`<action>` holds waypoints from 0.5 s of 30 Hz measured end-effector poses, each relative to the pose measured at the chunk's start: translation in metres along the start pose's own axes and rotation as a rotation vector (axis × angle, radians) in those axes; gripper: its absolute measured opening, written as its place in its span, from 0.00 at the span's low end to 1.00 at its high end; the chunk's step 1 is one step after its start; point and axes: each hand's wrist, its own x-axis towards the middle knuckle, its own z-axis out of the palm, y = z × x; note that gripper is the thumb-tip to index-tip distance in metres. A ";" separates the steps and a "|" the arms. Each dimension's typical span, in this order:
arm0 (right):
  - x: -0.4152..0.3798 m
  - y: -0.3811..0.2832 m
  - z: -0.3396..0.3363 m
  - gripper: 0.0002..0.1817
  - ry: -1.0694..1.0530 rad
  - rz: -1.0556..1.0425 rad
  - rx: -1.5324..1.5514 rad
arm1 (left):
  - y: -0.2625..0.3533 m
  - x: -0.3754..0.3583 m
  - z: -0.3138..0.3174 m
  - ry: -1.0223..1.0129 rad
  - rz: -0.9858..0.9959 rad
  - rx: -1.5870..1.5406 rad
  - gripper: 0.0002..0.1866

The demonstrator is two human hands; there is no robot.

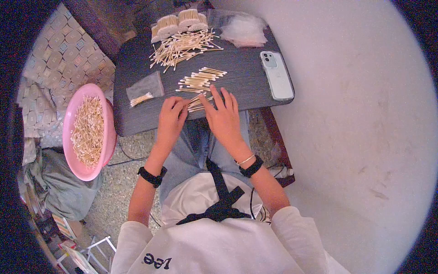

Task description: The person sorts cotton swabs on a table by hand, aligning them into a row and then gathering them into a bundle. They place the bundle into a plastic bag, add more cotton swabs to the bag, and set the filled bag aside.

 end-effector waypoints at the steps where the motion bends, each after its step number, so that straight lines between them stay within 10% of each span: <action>1: 0.000 0.000 0.000 0.27 0.000 0.003 0.002 | -0.001 0.000 0.000 -0.011 -0.012 0.013 0.15; 15: 0.002 -0.002 -0.003 0.24 -0.014 0.011 0.012 | 0.002 -0.005 -0.003 -0.124 0.133 0.248 0.18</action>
